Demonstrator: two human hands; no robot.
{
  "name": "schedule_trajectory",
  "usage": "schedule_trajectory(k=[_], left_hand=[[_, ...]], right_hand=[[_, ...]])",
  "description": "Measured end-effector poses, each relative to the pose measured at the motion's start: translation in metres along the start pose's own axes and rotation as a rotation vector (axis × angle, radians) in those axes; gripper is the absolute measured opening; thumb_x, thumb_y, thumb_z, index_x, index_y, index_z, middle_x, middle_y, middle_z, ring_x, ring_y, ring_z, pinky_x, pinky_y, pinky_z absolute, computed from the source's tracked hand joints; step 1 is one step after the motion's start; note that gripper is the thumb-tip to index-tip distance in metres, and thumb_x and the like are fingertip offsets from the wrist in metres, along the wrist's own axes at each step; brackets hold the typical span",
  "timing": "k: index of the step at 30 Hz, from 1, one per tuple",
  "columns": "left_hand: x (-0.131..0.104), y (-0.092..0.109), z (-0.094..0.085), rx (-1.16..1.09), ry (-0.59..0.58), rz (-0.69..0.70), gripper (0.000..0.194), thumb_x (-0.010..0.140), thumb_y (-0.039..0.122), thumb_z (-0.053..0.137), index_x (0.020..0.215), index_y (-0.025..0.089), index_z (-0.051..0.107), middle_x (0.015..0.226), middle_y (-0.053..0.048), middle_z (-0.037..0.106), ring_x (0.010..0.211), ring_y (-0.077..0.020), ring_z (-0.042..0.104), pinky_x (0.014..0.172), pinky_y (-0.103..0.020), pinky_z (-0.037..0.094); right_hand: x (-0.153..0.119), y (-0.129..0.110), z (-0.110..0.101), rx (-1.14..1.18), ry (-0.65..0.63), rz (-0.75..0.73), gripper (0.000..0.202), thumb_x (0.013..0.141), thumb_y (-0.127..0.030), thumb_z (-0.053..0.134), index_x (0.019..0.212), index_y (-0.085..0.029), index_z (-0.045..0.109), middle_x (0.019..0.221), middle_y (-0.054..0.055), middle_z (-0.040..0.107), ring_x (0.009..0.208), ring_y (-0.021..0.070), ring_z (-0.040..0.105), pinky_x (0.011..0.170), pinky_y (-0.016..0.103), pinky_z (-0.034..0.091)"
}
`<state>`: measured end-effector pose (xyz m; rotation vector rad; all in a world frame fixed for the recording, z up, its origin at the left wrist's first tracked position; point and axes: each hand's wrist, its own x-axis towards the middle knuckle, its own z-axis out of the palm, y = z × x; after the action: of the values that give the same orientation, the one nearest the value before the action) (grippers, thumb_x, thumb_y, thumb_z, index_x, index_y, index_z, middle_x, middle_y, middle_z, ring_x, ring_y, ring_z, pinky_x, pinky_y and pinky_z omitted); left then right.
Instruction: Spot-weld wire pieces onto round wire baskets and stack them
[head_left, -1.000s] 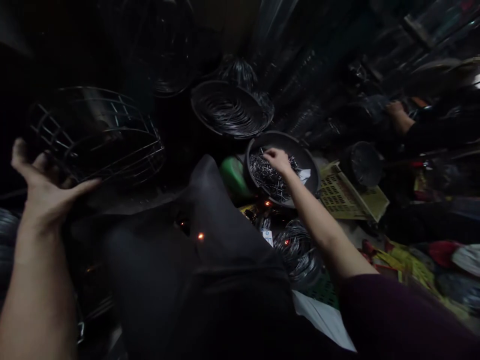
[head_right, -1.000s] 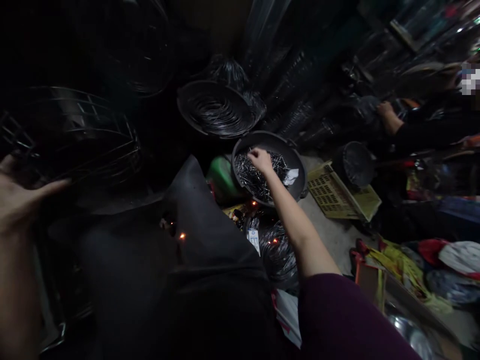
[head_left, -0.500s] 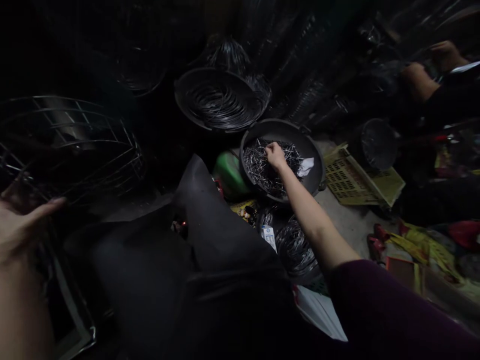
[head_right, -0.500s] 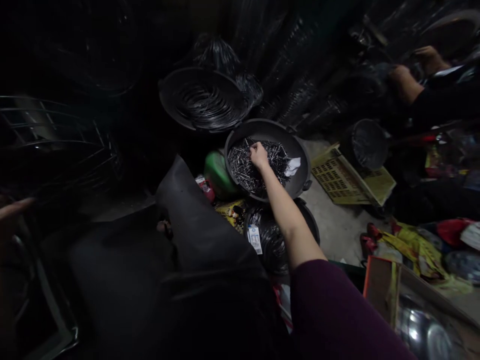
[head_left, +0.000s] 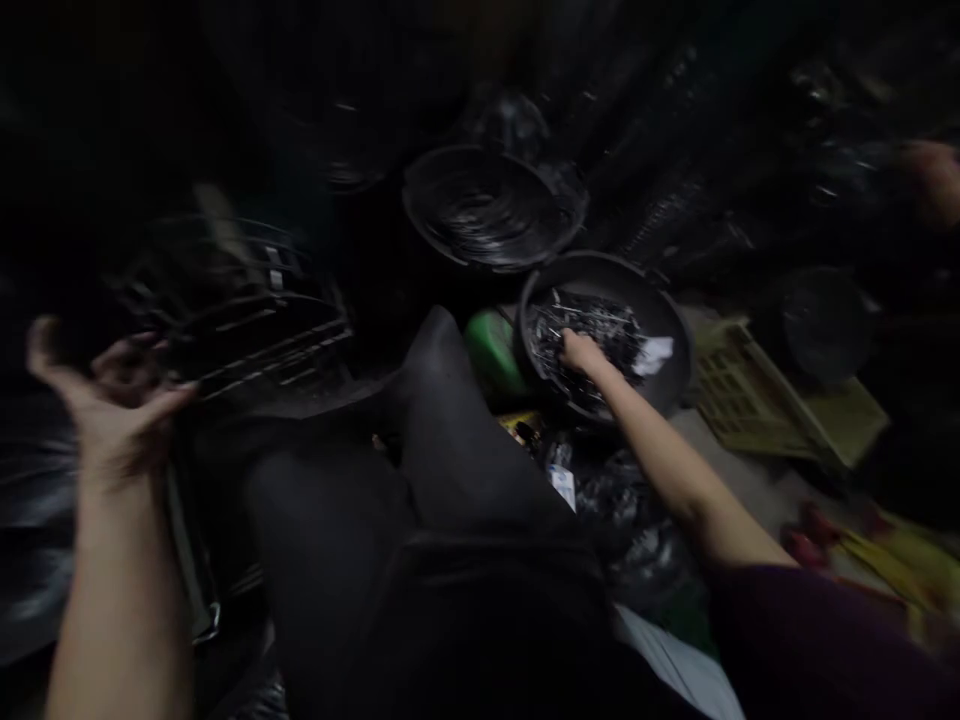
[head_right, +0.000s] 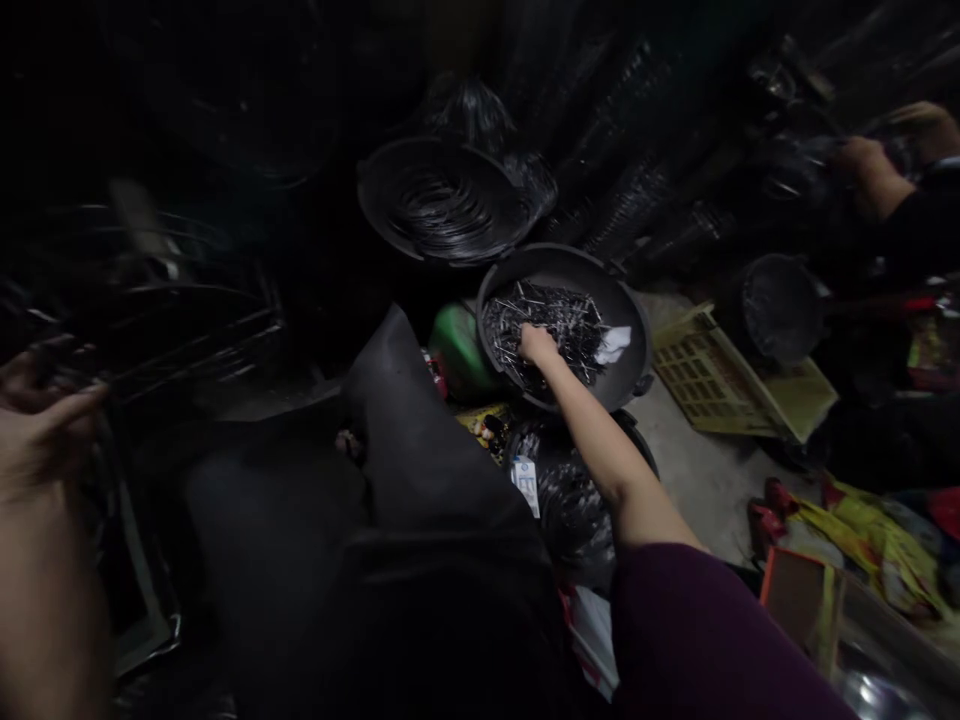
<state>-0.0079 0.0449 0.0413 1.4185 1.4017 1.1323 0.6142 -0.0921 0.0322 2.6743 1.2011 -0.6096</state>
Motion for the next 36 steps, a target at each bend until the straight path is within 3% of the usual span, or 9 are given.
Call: schedule_trajectory(k=[6,8,10,14,16,18,24,28,36], left_hand=[[-0.078,0.071,0.022,0.157,0.064,0.247,0.111,0.047,0.06,0.089,0.137,0.035,0.028,0.13,-0.003,0.055,0.124,-0.0253,0.058,0.1,-0.044,0.052],[-0.084,0.086,0.031,0.295,0.044,0.36,0.099,0.057,0.069,0.08,0.134,0.023,0.038,0.131,-0.007,0.053,0.126,-0.0266,0.054,0.106,-0.045,0.047],[-0.086,0.097,0.039,0.466,-0.019,0.416,0.084,0.064,0.066,0.076,0.128,0.019,0.048,0.132,-0.009,0.052,0.128,-0.028,0.051,0.11,-0.046,0.043],[-0.088,0.113,0.054,0.699,-0.12,0.451,0.063,0.061,0.046,0.084,0.115,0.023,0.061,0.134,-0.012,0.05,0.127,-0.0321,0.048,0.111,-0.052,0.04],[-0.088,0.118,0.06,0.731,-0.146,0.473,0.058,0.06,0.04,0.085,0.111,0.023,0.064,0.136,-0.013,0.05,0.128,-0.0338,0.048,0.111,-0.054,0.039],[-0.089,0.121,0.063,0.734,-0.164,0.49,0.055,0.061,0.038,0.085,0.111,0.023,0.064,0.136,-0.013,0.05,0.128,-0.0341,0.048,0.11,-0.053,0.04],[-0.09,0.122,0.059,0.658,-0.128,0.48,0.059,0.062,0.044,0.085,0.112,0.022,0.063,0.134,-0.013,0.052,0.124,-0.0324,0.051,0.107,-0.048,0.045],[-0.087,0.12,0.058,0.625,-0.118,0.449,0.058,0.061,0.04,0.086,0.112,0.023,0.062,0.133,-0.011,0.052,0.124,-0.032,0.052,0.106,-0.049,0.046],[-0.07,0.124,0.059,0.594,-0.105,0.472,0.056,0.062,0.035,0.085,0.111,0.021,0.062,0.133,-0.012,0.05,0.124,-0.0317,0.051,0.105,-0.049,0.047]], right_hand=[[-0.063,-0.029,-0.029,0.175,0.005,-0.297,0.02,0.077,-0.044,0.059,0.092,-0.036,0.07,0.086,0.015,0.07,0.087,0.0364,0.068,0.073,0.053,0.05],[-0.087,-0.054,-0.037,0.593,-0.028,-0.38,0.014,0.073,-0.049,0.066,0.084,-0.042,0.069,0.086,0.015,0.07,0.076,0.0293,0.066,0.063,0.047,0.046],[-0.12,-0.092,-0.045,0.824,-0.236,-0.454,0.02,0.067,-0.049,0.075,0.084,-0.04,0.072,0.086,0.013,0.071,0.068,0.022,0.064,0.059,0.04,0.045],[-0.178,-0.189,-0.05,0.817,-0.743,-0.686,0.038,0.059,-0.05,0.082,0.085,-0.023,0.075,0.072,0.007,0.069,0.053,0.0138,0.056,0.049,0.028,0.039],[-0.187,-0.229,-0.046,0.762,-0.833,-0.761,0.043,0.063,-0.05,0.078,0.091,-0.018,0.076,0.068,0.004,0.069,0.046,0.0093,0.048,0.045,0.024,0.032],[-0.19,-0.255,-0.04,0.729,-0.714,-0.877,0.039,0.071,-0.047,0.072,0.094,-0.017,0.076,0.072,0.004,0.072,0.048,0.0098,0.051,0.047,0.024,0.034],[-0.207,-0.266,-0.034,0.073,0.155,-1.392,0.028,0.091,-0.038,0.058,0.109,-0.023,0.075,0.102,0.007,0.077,0.079,0.0197,0.071,0.059,0.026,0.043],[-0.208,-0.267,-0.036,-0.268,0.327,-1.504,0.031,0.096,-0.035,0.051,0.119,-0.027,0.071,0.107,0.004,0.076,0.068,0.017,0.07,0.048,0.026,0.032],[-0.191,-0.28,-0.05,-0.297,0.477,-1.596,0.031,0.094,-0.031,0.052,0.121,-0.028,0.069,0.11,0.002,0.075,0.067,0.0153,0.07,0.051,0.027,0.032]])
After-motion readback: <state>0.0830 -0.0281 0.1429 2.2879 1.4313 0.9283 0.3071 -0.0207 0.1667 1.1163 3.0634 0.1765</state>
